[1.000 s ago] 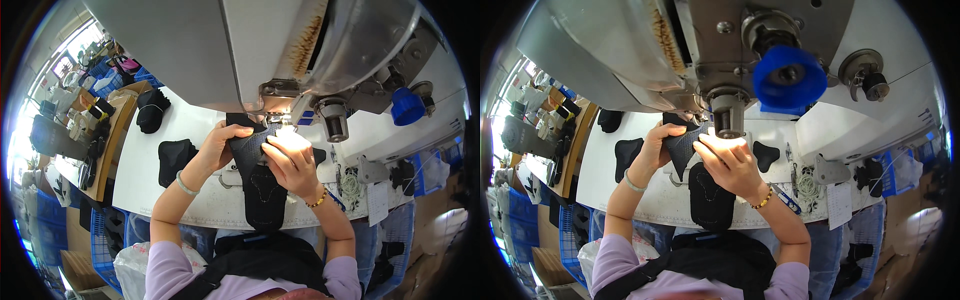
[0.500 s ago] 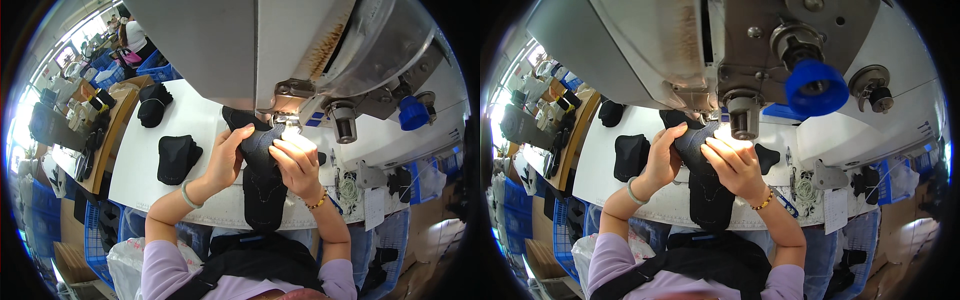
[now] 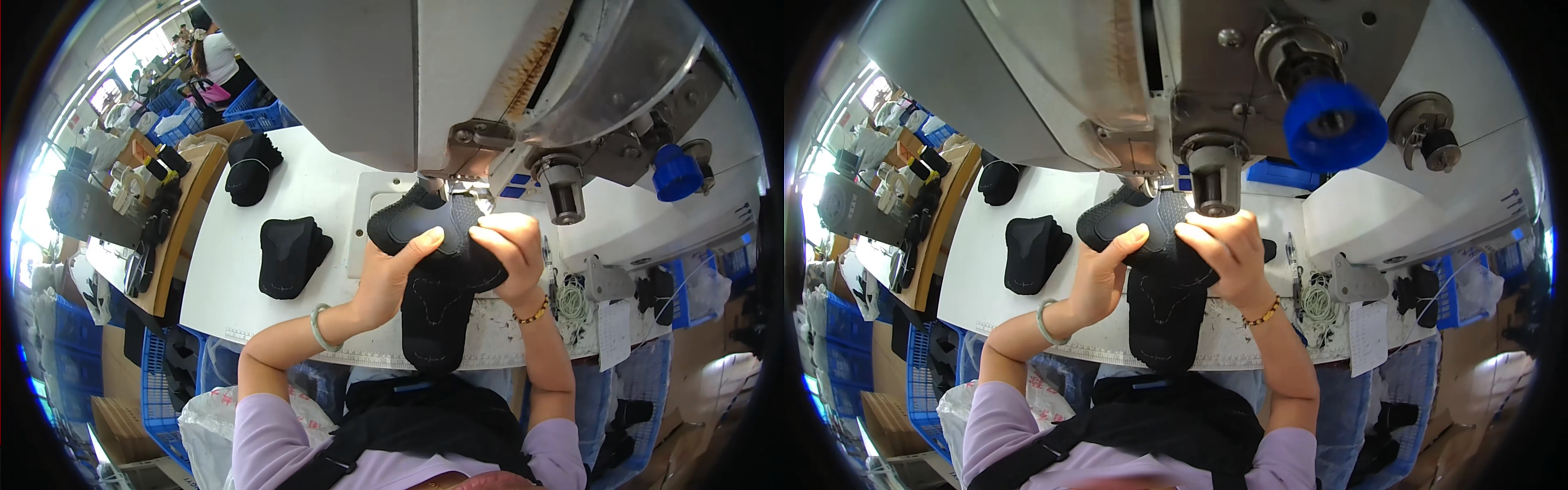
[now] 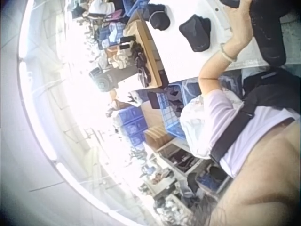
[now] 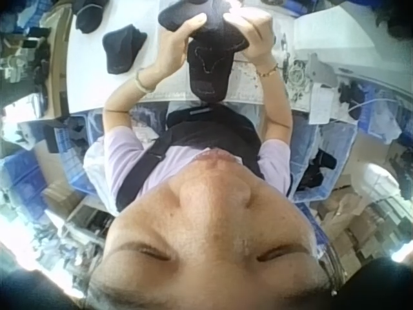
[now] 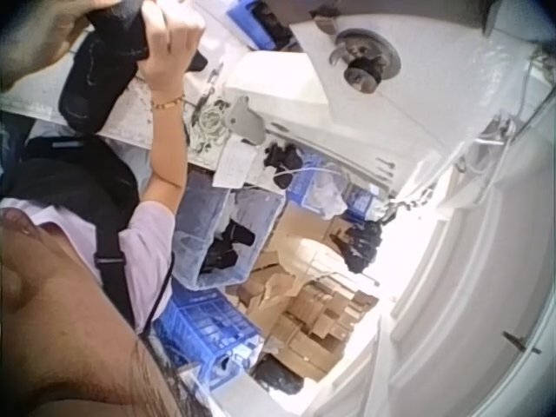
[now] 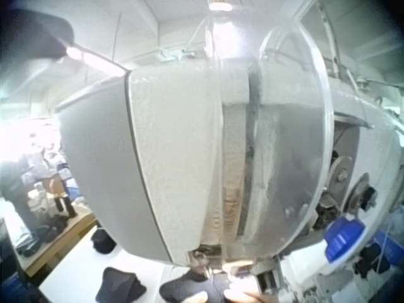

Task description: Use a sewing machine to stitch components of a shoe upper together.

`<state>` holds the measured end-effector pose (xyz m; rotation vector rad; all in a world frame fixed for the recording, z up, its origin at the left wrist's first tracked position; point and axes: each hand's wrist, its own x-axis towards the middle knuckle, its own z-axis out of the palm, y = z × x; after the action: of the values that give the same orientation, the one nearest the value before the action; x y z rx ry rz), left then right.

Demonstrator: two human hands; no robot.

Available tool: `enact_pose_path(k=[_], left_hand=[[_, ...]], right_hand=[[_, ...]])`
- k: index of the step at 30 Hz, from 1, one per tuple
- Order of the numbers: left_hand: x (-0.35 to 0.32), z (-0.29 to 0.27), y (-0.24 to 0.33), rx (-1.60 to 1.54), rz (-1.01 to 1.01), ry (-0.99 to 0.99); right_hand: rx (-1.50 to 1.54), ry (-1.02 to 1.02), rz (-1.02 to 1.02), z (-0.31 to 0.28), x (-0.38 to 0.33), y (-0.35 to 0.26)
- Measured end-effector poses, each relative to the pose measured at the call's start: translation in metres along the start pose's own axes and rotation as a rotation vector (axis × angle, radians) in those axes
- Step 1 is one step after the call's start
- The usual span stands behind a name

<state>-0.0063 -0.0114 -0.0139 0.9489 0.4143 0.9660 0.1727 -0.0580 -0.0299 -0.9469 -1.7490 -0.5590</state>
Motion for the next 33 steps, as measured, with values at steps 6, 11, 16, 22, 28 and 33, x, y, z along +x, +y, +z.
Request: enact_pose_path(k=[6, 11, 16, 22, 28, 33], left_hand=[[-0.003, 0.01, -0.005, 0.191, 0.126, -0.005], [-0.002, 0.01, -0.004, 0.067, 0.053, 0.039], [0.003, 0.008, 0.003, 0.143, 0.072, 0.009], [0.013, 0.006, 0.013, 0.239, 0.078, -0.013], [0.027, 0.0, 0.019, 0.33, 0.076, -0.025], [0.044, -0.019, 0.03, 0.177, -0.122, -0.139]], right_hand=[[0.133, -0.002, 0.148, -0.006, -0.001, 0.008], [0.147, -0.013, 0.12, -0.006, -0.002, 0.008], [0.148, -0.01, 0.127, -0.007, -0.002, 0.008], [0.163, -0.048, 0.15, -0.007, 0.001, 0.005], [0.124, -0.076, 0.15, -0.01, 0.001, 0.005], [0.017, -0.107, -0.003, -0.008, 0.004, -0.003]])
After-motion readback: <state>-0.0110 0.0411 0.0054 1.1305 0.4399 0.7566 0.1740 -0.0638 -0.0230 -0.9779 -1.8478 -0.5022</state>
